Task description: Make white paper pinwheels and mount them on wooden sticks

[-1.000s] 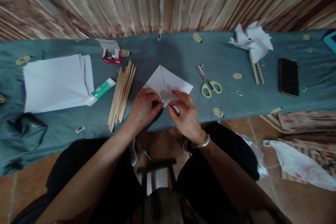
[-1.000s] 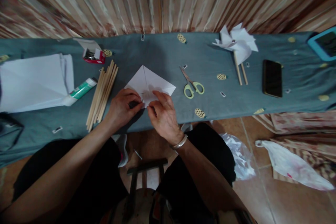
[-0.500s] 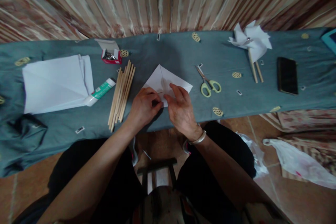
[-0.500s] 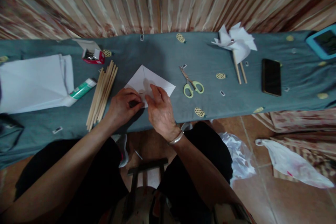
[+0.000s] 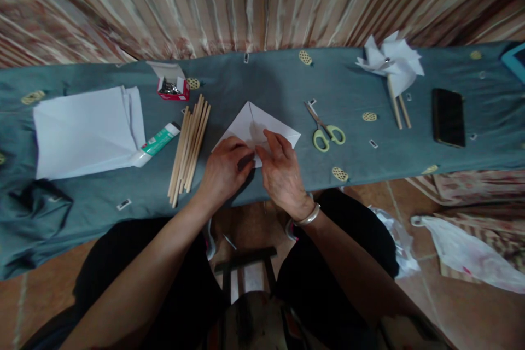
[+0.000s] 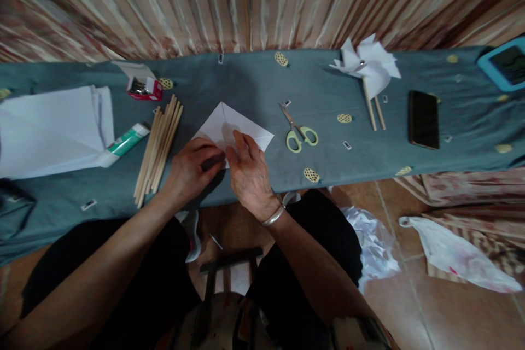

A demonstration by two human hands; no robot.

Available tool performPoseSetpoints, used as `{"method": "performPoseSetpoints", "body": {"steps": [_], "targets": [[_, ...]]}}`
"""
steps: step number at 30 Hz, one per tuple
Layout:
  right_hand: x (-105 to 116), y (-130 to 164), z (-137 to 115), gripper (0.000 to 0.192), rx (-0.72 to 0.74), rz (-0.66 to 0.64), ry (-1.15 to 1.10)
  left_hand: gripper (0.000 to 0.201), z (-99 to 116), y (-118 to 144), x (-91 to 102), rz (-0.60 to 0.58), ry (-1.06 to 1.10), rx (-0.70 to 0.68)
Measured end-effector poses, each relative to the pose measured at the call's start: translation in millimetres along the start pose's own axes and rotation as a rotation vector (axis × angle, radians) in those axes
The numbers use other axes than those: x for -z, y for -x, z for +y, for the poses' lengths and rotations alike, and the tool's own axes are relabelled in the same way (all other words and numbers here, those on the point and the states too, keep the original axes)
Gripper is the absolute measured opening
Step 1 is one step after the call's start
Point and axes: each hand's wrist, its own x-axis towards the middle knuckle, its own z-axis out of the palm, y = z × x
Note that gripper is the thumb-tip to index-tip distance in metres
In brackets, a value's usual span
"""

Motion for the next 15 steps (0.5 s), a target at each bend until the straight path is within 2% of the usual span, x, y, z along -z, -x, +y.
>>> {"method": "performPoseSetpoints", "body": {"steps": [5,10,15], "targets": [[2.1,-0.5,-0.4,0.036,-0.011,-0.007,-0.070,0.018,0.3,1.1,-0.5,-0.039,-0.045,-0.078],[2.6,1.0,0.3,0.034,0.036,-0.012,-0.012,0.022,2.3,1.7,0.5,-0.056,-0.108,-0.104],[-1.0,-0.2,-1.0,0.037,0.010,0.014,-0.042,0.024,3.5,2.3,-0.4,-0.071,-0.138,-0.118]]}}
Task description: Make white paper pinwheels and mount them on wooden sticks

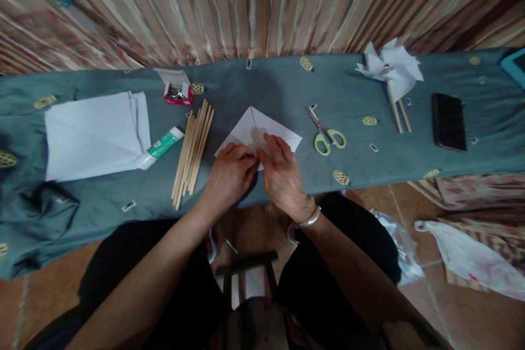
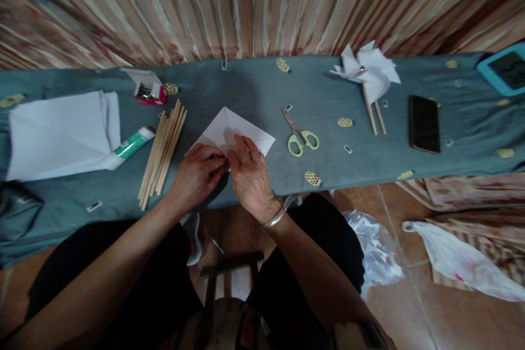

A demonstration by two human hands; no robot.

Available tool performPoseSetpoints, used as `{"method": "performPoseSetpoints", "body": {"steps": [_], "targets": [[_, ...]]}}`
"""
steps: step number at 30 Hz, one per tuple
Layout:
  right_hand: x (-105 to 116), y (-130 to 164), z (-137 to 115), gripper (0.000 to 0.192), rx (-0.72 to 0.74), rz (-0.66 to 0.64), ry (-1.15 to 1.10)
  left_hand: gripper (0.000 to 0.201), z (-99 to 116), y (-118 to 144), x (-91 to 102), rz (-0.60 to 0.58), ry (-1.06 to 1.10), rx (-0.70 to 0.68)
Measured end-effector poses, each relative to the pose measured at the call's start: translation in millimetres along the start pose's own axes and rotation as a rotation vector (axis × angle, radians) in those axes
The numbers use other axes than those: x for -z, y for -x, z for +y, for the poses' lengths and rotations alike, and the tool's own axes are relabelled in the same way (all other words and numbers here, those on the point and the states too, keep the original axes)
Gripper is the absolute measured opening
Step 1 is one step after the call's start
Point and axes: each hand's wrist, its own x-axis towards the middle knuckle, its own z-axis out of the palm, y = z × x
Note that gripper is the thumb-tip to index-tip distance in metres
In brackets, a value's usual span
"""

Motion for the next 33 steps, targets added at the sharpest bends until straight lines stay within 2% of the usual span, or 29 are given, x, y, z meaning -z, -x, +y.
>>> {"method": "performPoseSetpoints", "body": {"steps": [9,16,20,24,28,33], "targets": [[0.5,0.0,0.0,0.035,0.003,-0.004,-0.049,0.025,2.9,1.9,1.8,-0.040,-0.004,0.019],[3.3,-0.4,-3.8,0.034,0.014,0.000,-0.038,0.021,3.8,3.1,2.3,-0.025,-0.007,0.016],[12.3,4.2,14.3,0.037,0.003,0.082,-0.109,0.019,3.5,5.0,3.5,-0.023,-0.018,0.000],[17.2,6.9,42.1,0.046,-0.122,0.215,-0.135,0.016,2.2,6.7,2.8,-0.007,-0.026,-0.006],[11.8,5.8,58.2,0.047,-0.148,0.193,-0.096,0.017,2.2,7.8,2.7,-0.004,-0.045,-0.024],[10.9,5.0,59.5,0.042,-0.108,0.188,-0.064,0.019,1.8,7.9,6.1,-0.016,-0.067,-0.049]]}}
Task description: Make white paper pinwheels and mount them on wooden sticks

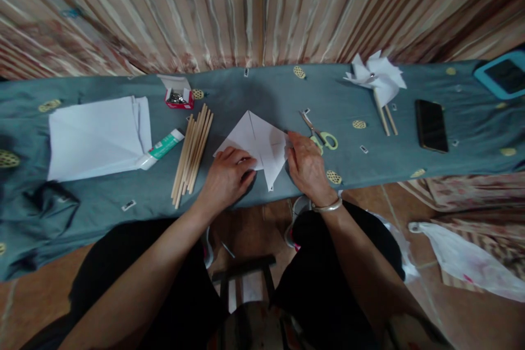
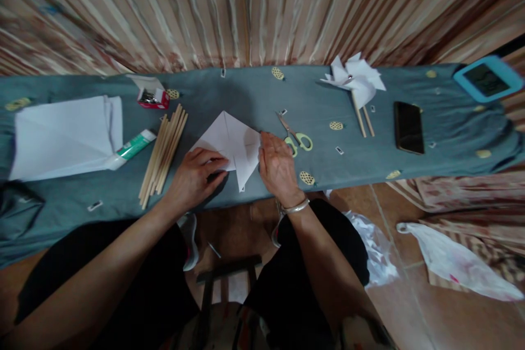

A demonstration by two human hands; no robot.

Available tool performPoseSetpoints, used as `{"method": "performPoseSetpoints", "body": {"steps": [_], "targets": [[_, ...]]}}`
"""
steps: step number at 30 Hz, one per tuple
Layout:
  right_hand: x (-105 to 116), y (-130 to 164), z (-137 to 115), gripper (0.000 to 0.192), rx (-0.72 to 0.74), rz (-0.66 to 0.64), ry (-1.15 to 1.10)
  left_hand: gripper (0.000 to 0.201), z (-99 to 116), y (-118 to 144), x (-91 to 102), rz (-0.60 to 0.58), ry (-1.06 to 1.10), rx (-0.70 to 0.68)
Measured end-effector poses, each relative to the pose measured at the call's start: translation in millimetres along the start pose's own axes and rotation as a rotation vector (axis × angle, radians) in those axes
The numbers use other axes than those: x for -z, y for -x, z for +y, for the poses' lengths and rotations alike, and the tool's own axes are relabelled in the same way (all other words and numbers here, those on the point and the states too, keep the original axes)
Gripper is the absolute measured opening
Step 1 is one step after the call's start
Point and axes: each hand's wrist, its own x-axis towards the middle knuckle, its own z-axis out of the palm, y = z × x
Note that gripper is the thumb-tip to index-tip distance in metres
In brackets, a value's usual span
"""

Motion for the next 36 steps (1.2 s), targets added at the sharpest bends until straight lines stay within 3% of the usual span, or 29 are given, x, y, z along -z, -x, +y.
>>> {"method": "performPoseSetpoints", "body": {"steps": [9,31,36], "targets": [[14.5,15.5,-6.8,0.037,0.042,-0.019,0.018,0.025,-5.8,3.9,7.7,0.021,-0.025,0.013],[7.1,15.4,-4.6,0.038,0.054,-0.002,0.083,0.025,-2.2,-11.5,-6.7,0.035,-0.082,0.049],[11.9,17.4,-7.9,0.037,0.059,-0.005,0.022,0.039,4.5,-1.0,0.0,0.102,-0.065,-0.007]]}}
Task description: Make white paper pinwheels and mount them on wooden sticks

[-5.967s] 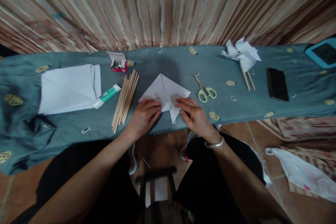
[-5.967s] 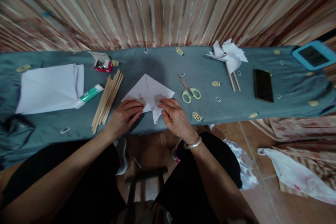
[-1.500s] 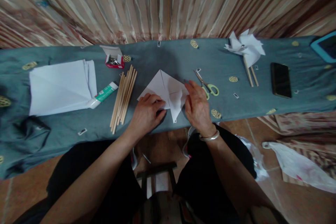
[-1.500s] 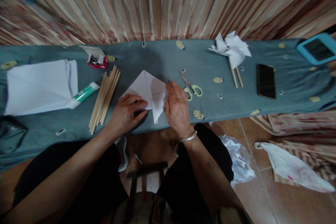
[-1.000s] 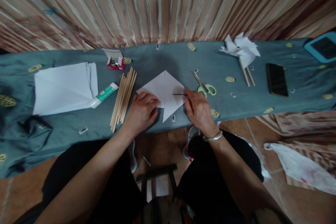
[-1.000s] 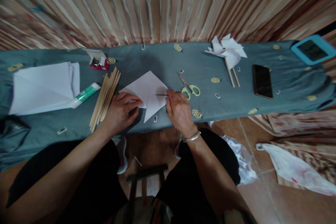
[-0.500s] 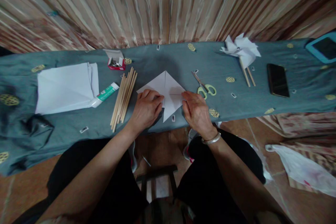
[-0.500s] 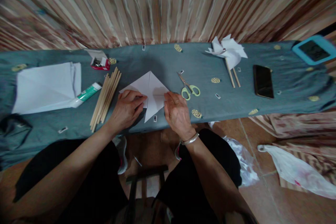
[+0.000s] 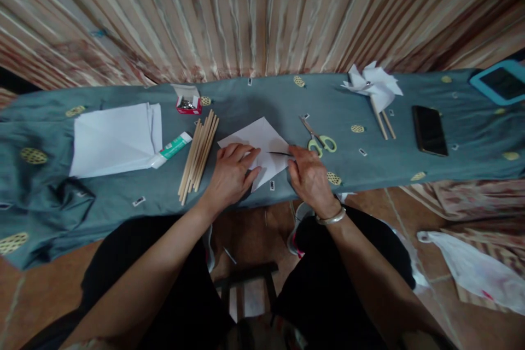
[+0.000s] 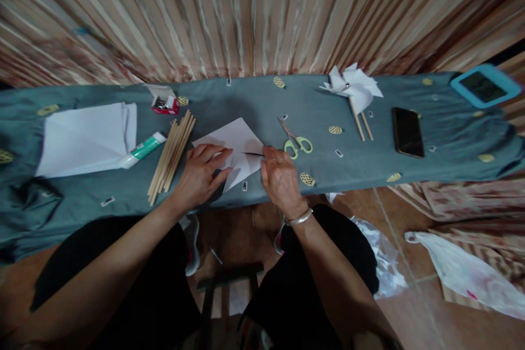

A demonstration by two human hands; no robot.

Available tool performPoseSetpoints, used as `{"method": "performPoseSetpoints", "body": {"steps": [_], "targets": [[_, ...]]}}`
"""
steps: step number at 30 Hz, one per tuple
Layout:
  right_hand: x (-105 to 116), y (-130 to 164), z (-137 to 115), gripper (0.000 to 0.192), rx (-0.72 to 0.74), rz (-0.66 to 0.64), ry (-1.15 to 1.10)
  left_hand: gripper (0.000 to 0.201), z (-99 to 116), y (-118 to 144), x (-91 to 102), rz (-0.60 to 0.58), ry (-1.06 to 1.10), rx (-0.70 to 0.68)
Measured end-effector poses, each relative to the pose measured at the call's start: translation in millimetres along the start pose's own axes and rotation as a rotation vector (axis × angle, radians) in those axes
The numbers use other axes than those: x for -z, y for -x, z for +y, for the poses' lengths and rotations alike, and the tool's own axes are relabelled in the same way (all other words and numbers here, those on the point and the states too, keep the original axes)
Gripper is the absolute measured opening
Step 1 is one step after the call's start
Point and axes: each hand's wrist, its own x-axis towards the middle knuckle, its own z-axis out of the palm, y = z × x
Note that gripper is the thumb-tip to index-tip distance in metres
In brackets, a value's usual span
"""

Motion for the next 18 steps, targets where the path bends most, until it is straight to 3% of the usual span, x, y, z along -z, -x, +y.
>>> {"method": "performPoseSetpoints", "body": {"steps": [6,13,18], "targets": [[6.0,11.2,-8.1,0.034,-0.023,-0.011,-0.059,0.034,9.2,17.8,5.0,-0.035,0.000,-0.144],[12.9,13.4,-11.7,0.033,0.014,-0.002,-0.051,0.019,11.7,21.8,5.1,-0.051,-0.076,-0.184],[13.4,6.7,-9.6,0.039,0.057,-0.072,-0.208,0.017,17.7,22.2,2.7,-0.051,-0.129,-0.215]]}}
